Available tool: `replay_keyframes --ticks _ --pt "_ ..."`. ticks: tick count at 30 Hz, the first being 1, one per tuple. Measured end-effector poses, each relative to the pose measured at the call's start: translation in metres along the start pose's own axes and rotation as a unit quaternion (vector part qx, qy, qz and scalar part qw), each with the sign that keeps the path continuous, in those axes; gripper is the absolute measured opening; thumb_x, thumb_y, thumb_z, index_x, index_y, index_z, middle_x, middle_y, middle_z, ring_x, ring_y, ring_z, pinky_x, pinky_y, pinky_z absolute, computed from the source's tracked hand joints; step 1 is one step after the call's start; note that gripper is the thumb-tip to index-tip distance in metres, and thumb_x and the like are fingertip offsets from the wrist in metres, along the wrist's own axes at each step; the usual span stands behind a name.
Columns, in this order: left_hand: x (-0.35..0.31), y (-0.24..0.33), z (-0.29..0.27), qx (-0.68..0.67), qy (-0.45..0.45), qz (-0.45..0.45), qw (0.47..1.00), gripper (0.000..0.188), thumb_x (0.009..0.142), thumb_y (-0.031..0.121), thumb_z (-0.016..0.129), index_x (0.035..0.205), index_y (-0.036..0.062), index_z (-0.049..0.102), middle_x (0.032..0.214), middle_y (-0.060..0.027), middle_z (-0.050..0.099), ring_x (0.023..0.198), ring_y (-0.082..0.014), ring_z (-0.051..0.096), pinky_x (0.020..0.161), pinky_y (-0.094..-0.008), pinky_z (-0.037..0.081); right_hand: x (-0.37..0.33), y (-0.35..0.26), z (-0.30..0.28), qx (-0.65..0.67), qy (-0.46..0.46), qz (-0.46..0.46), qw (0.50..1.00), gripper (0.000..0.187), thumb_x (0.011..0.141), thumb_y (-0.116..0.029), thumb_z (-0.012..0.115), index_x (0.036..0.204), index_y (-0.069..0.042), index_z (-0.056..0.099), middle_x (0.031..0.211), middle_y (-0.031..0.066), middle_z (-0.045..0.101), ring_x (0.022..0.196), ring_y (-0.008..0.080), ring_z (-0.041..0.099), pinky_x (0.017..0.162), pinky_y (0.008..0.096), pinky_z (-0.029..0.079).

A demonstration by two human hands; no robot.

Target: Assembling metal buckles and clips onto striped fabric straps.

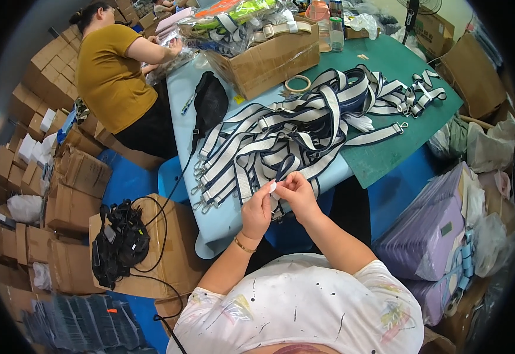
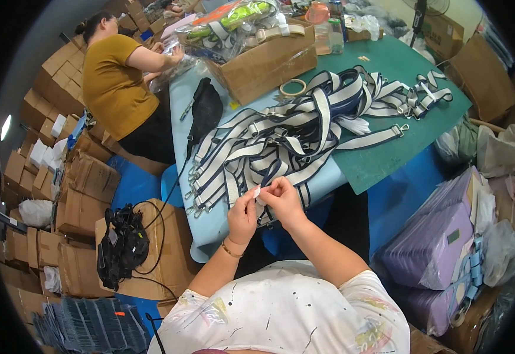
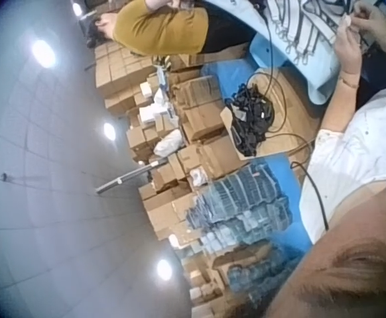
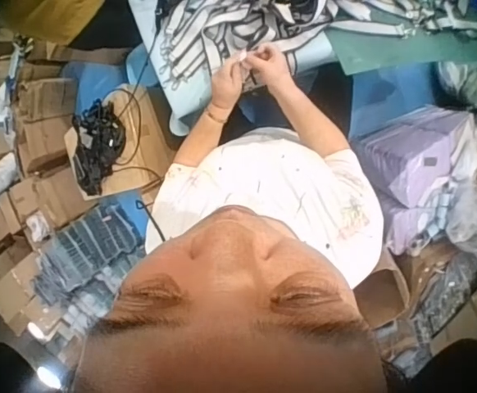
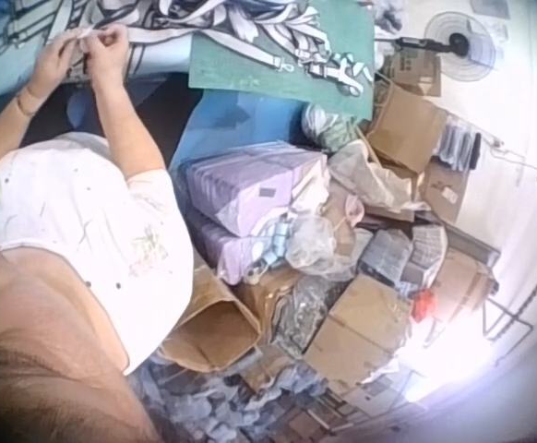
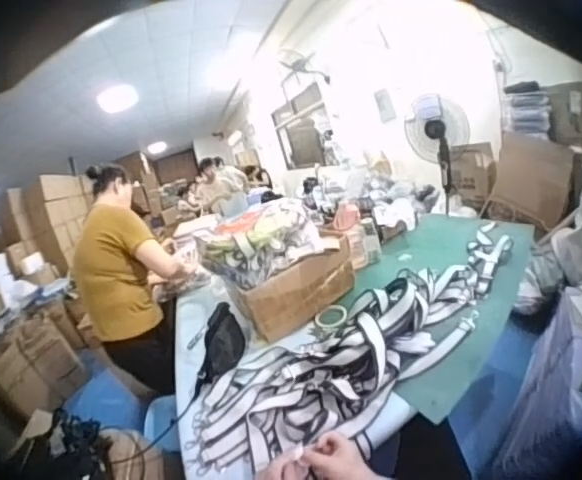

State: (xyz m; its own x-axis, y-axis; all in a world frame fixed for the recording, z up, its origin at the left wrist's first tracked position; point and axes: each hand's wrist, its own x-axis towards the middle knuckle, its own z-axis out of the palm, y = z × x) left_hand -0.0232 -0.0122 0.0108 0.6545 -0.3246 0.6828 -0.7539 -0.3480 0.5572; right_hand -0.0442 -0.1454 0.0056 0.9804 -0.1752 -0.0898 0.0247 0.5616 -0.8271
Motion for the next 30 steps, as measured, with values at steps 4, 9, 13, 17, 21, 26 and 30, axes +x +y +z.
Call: replay_keyframes --ticks 4,9,13,17,21,26,30 --pt "-0.001 0.000 -0.001 -0.002 -0.014 -0.007 1.000 0.020 0.088 -0.001 0.053 0.108 0.0007 0.055 0.107 -0.0168 0.065 0.092 -0.0308 0.066 0.076 -0.0354 0.055 -0.005 -0.005 0.004 0.058 0.003 -0.011 0.998 0.025 0.080 0.000 0.067 0.085 -0.009 0.045 0.084 0.0043 0.062 0.075 0.0077 0.056 0.068 0.0204 0.044" --pt "0.000 0.002 0.003 0.054 -0.009 0.034 0.998 0.021 0.089 0.000 0.053 0.110 0.0013 0.054 0.105 -0.0167 0.065 0.090 -0.0318 0.066 0.073 -0.0356 0.054 -0.002 0.004 0.005 0.051 0.025 -0.027 0.998 0.022 0.081 -0.001 0.067 0.087 -0.008 0.047 0.085 0.0023 0.061 0.076 0.0078 0.056 0.069 0.0204 0.044" --pt "0.000 0.005 0.000 -0.001 -0.008 -0.079 0.997 0.016 0.091 0.002 0.051 0.107 0.0005 0.054 0.099 -0.0170 0.066 0.086 -0.0294 0.067 0.073 -0.0343 0.053 -0.003 -0.003 0.005 0.001 -0.042 -0.028 0.999 0.021 0.083 -0.002 0.066 0.096 -0.004 0.050 0.090 0.0029 0.057 0.082 0.0084 0.056 0.073 0.0221 0.047" --pt "0.003 0.000 0.001 -0.009 -0.002 -0.025 1.000 0.019 0.089 0.000 0.052 0.109 0.0019 0.053 0.104 -0.0179 0.065 0.089 -0.0327 0.066 0.072 -0.0370 0.054 -0.002 -0.005 -0.001 -0.043 -0.037 -0.014 0.998 0.024 0.082 -0.001 0.066 0.097 -0.003 0.049 0.089 0.0037 0.057 0.081 0.0094 0.057 0.076 0.0230 0.049" --pt "0.004 0.002 0.000 -0.005 0.015 0.015 1.000 0.016 0.087 -0.004 0.053 0.102 0.0017 0.056 0.102 -0.0170 0.065 0.090 -0.0309 0.065 0.076 -0.0344 0.052 -0.003 -0.003 -0.003 0.012 -0.028 -0.008 1.000 0.024 0.081 0.000 0.067 0.095 -0.004 0.047 0.088 0.0036 0.057 0.081 0.0095 0.058 0.074 0.0227 0.048" --pt "-0.001 0.003 -0.003 0.001 0.017 0.022 1.000 0.018 0.084 -0.007 0.055 0.100 0.0024 0.057 0.102 -0.0161 0.063 0.089 -0.0302 0.063 0.078 -0.0344 0.051 -0.004 -0.008 -0.001 0.024 -0.043 0.009 0.999 0.025 0.081 0.000 0.066 0.090 -0.005 0.043 0.082 0.0033 0.058 0.076 0.0078 0.057 0.069 0.0214 0.047" --pt "0.000 0.006 -0.002 -0.009 0.016 0.013 1.000 0.017 0.085 -0.006 0.056 0.099 0.0019 0.057 0.099 -0.0159 0.064 0.087 -0.0304 0.064 0.076 -0.0340 0.051 -0.003 -0.006 0.001 0.041 -0.036 0.006 0.998 0.025 0.081 0.000 0.066 0.089 -0.006 0.043 0.082 0.0037 0.058 0.077 0.0074 0.057 0.069 0.0209 0.047"
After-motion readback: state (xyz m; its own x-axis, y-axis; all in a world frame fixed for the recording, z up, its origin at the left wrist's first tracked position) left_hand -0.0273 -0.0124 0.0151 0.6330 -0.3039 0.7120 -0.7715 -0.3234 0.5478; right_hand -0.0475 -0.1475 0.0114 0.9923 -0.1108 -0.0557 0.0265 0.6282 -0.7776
